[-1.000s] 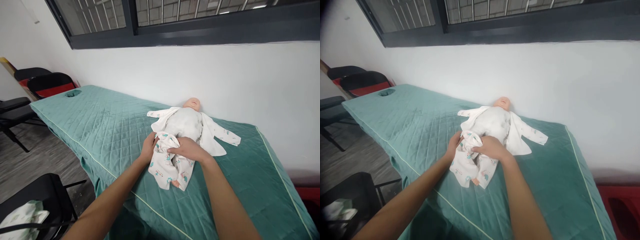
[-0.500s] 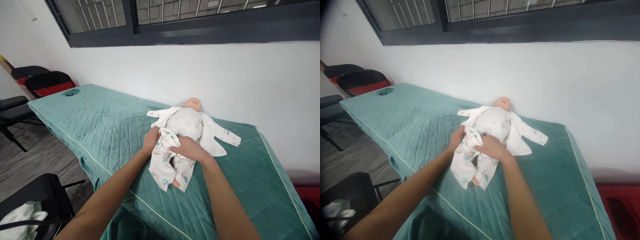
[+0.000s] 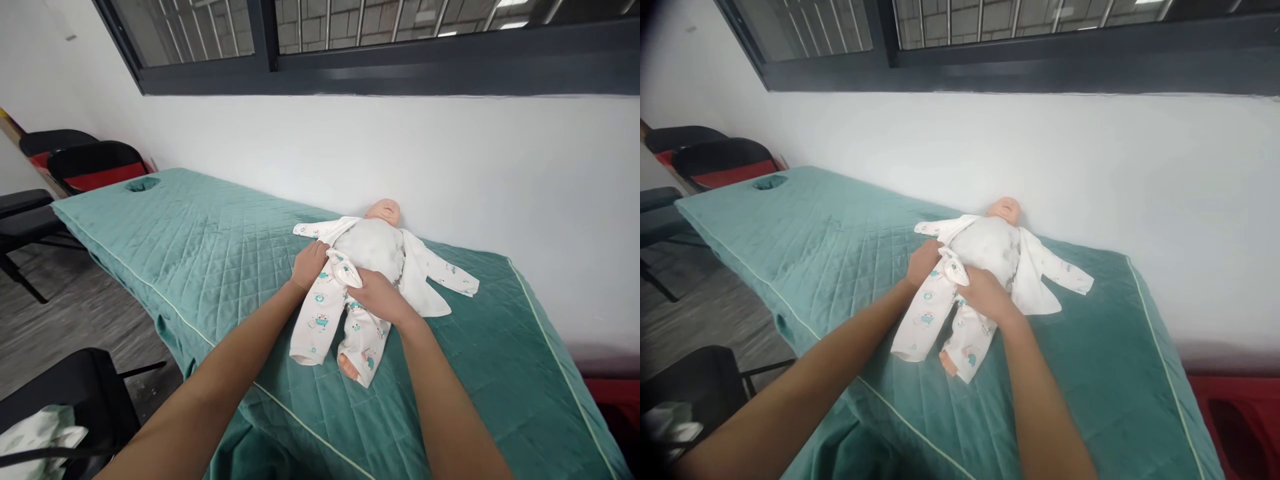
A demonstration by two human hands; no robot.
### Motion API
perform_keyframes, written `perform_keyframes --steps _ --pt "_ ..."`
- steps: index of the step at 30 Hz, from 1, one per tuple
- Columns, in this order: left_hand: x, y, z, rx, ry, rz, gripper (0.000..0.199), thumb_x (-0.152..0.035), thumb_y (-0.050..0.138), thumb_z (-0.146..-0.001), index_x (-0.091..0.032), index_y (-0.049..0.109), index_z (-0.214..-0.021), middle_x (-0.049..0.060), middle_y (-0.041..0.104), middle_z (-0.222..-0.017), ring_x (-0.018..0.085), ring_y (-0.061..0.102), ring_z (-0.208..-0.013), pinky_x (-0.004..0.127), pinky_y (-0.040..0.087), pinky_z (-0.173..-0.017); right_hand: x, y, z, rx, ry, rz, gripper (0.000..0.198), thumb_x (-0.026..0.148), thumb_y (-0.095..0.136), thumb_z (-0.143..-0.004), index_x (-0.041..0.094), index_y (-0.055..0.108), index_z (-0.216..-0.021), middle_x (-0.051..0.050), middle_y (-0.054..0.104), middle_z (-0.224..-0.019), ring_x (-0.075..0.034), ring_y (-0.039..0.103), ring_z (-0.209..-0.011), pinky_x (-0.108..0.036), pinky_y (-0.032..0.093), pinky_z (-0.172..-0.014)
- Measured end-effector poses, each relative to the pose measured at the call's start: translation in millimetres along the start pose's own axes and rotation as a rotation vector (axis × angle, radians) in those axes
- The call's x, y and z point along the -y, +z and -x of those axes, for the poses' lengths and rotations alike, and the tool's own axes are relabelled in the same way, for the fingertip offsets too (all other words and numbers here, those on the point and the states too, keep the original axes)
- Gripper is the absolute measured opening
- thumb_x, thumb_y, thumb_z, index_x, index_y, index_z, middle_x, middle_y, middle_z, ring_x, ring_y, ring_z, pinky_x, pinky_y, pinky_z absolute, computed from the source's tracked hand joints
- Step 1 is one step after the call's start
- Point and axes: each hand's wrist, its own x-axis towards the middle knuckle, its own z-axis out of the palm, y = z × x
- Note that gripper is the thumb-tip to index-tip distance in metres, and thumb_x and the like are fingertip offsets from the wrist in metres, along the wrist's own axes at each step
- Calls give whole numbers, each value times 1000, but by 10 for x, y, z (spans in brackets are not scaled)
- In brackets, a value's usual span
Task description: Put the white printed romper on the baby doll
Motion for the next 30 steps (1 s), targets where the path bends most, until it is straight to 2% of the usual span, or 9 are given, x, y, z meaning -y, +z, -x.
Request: perform_keyframes --steps 4,10,13,16,19,21,24,27,30 --pt "-2 2 -27 -18 10 -8 18 -24 48 -97 -12 58 -105 10 60 -101 24 56 -102 29 41 -89 -37 10 -41 -49 53 -7 19 25 50 -83 20 64 -94 -2 71 -99 -22 63 -90 -28 43 -75" --pt "-15 -8 -10 -28 8 -17 28 -29 39 -101 -9 58 -108 9 58 -102 22 53 -103 31 39 -89 -41 48 -78 -86 141 56 19 27 50 -84 20 59 -99 -5 68 -101 -22 61 -90 -30 43 -76" --pt "20 25 -18 -22 -2 -3 26 -27 42 -100 -10 59 -108 9 59 -102 21 53 -103 30 39 -89 -20 57 -53 -82 151 -7 28 36 54 -86 20 57 -108 -6 67 -108 -22 61 -96 -32 44 -80" --pt "41 39 -19 -25 -20 16 23 -28 45 -98 -14 60 -108 9 60 -102 23 54 -103 29 39 -87 2 48 -20 -35 132 -106 43 43 64 -81 21 55 -116 -5 65 -118 -23 60 -104 -33 46 -86" --pt "12 2 20 -32 -31 44 23 -28 45 -98 -16 61 -108 8 61 -103 23 54 -103 29 40 -85 16 37 -3 -10 126 -133 54 42 71 -74 22 54 -122 -4 64 -122 -24 60 -107 -33 47 -87" --pt "-35 -47 82 -49 -51 65 20 -26 47 -96 -18 60 -108 8 61 -104 22 54 -104 29 41 -84 15 37 -3 -10 126 -109 51 38 70 -74 23 55 -121 -3 65 -120 -24 61 -106 -33 47 -87" --pt "-117 -133 246 -113 -143 94 19 -25 49 -94 -19 57 -110 7 61 -104 21 56 -99 30 42 -81 3 51 -15 -50 117 -68 39 32 64 -78 24 58 -116 -2 67 -116 -23 61 -103 -32 46 -86" --pt "-189 -240 496 -156 -360 258 22 -34 48 -95 -20 57 -108 4 63 -91 19 58 -83 30 43 -74 -8 67 -28 -110 125 -16 32 29 59 -80 23 60 -112 -2 69 -111 -22 62 -102 -31 44 -84" --pt "-259 -375 787 -40 -458 495 29 -42 46 -95 -19 59 -107 1 64 -82 17 58 -74 29 43 -69 -2 69 -30 -130 130 5 29 29 57 -81 23 60 -110 -2 69 -111 -23 62 -102 -31 43 -83"
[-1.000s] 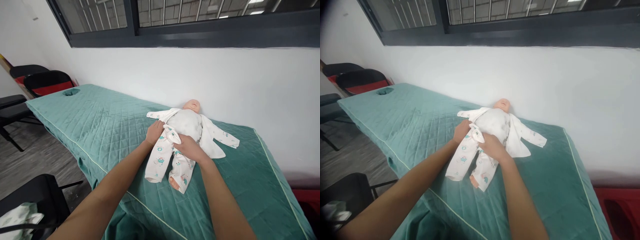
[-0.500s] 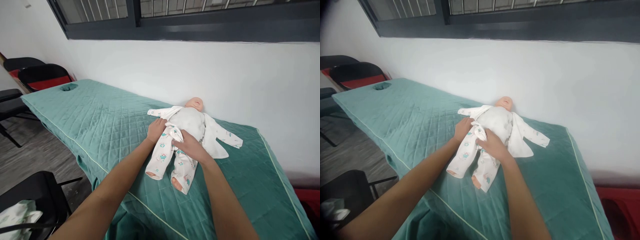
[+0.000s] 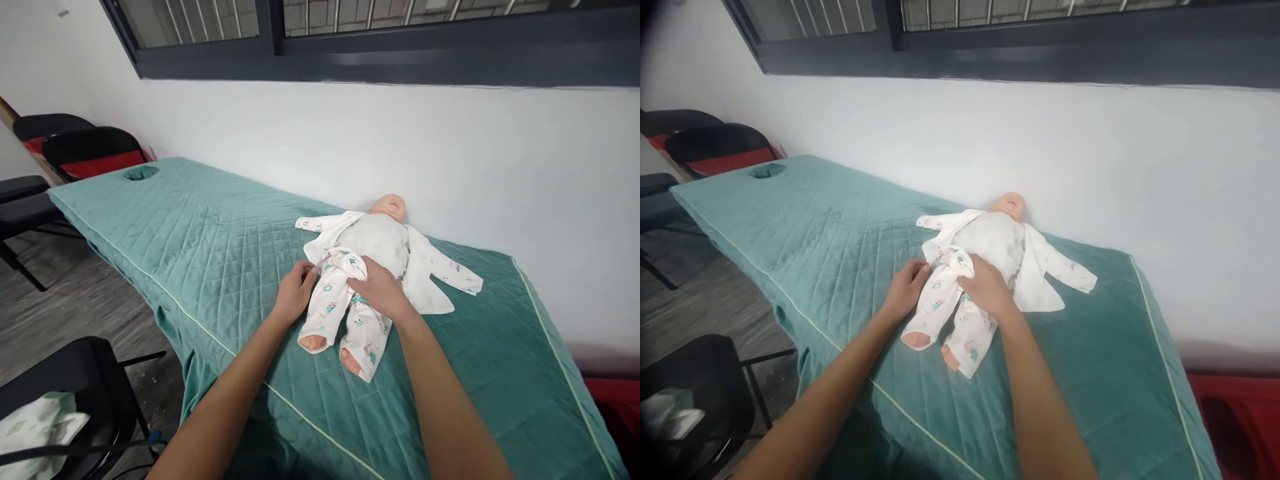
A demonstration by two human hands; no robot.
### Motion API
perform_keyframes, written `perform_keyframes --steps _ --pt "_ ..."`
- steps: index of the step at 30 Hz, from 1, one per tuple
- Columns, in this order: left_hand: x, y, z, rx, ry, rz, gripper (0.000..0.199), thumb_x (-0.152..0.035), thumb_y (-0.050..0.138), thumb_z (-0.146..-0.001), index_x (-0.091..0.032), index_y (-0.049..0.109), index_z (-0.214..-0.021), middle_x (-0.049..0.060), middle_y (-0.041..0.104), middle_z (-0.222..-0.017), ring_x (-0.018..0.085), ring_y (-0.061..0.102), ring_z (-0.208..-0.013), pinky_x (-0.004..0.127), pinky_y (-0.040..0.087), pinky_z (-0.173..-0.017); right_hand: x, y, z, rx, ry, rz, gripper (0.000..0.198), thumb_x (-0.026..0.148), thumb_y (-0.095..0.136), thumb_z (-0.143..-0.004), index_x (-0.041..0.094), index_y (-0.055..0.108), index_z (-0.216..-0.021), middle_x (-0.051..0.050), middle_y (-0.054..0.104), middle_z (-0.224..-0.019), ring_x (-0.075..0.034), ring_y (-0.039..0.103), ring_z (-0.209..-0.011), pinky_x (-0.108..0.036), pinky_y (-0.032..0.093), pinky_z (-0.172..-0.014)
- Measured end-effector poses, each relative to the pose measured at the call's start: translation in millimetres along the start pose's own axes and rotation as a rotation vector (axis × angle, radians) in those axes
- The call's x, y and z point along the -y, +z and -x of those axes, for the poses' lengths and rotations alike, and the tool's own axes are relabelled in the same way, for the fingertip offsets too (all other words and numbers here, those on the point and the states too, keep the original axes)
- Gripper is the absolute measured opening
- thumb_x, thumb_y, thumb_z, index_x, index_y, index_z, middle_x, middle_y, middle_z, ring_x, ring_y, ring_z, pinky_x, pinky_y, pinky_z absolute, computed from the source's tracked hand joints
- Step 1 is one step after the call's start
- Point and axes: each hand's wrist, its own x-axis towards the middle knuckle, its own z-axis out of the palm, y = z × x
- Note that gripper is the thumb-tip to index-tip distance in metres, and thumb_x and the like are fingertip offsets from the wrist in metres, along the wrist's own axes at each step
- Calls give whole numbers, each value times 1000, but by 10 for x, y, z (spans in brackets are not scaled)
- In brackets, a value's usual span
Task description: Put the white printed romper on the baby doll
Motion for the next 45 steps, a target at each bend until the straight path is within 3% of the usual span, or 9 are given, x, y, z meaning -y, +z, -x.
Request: perform_keyframes --steps 4,10,17,22,26,31,36,40,45 --pt "-38 -136 311 193 -22 144 37 -45 50 -93 -20 59 -118 0 62 -79 15 55 -71 27 43 -66 16 -13 10 7 0 8 27 30 57 -82 23 60 -108 -2 69 -111 -23 62 -102 -31 43 -83" --pt "-40 -152 375 244 -34 256 36 -43 52 -91 -20 60 -117 -3 51 -70 12 48 -61 24 39 -57 -4 -6 8 23 -14 11 30 31 56 -83 23 60 -112 -3 68 -113 -23 62 -102 -31 44 -84" --pt "-7 -56 216 66 59 86 27 -36 50 -92 -22 63 -112 -3 57 -67 13 52 -63 25 41 -63 -25 -11 -5 27 -30 18 29 31 56 -84 23 60 -111 -4 68 -116 -24 61 -104 -32 44 -86" --pt "-41 -14 105 26 83 26 26 -35 51 -91 -23 62 -111 -2 65 -74 14 58 -68 26 43 -68 -55 -17 -21 15 -28 -25 28 30 55 -85 22 60 -111 -4 69 -113 -23 62 -104 -32 44 -87" --pt "-1 -25 108 8 41 105 24 -35 52 -90 -21 65 -105 -4 60 -66 12 53 -62 24 41 -62 -53 -28 -9 39 -39 -115 33 32 58 -85 22 60 -117 -4 67 -120 -23 61 -109 -34 45 -93" --pt "31 -49 70 -62 -11 277 25 -37 54 -88 -18 65 -100 0 64 -77 14 56 -70 26 44 -66 -40 -122 43 138 -119 -296 46 50 54 -90 21 59 -126 -5 64 -128 -23 59 -116 -34 45 -99" --pt "-266 -12 -312 -103 -1 418 21 -35 57 -85 -17 65 -94 0 61 -74 13 57 -69 26 48 -70 -205 -270 65 72 49 -459 54 62 39 -94 21 71 -107 -5 70 -114 -24 61 -110 -35 43 -100" --pt "-692 104 -812 86 112 351 20 -32 60 -82 -18 69 -93 2 68 -89 15 60 -78 27 47 -75 -367 -314 32 -124 119 -734 41 58 56 -87 22 74 -96 -3 72 -96 -20 62 -89 -30 47 -80" --pt "-926 213 -1172 729 297 172 24 -39 61 -83 -19 73 -87 1 70 -83 16 60 -79 26 43 -72 -434 -274 -28 -312 191 -943 28 43 79 -72 23 71 -89 3 56 -63 -10 43 -57 -23 31 -54"
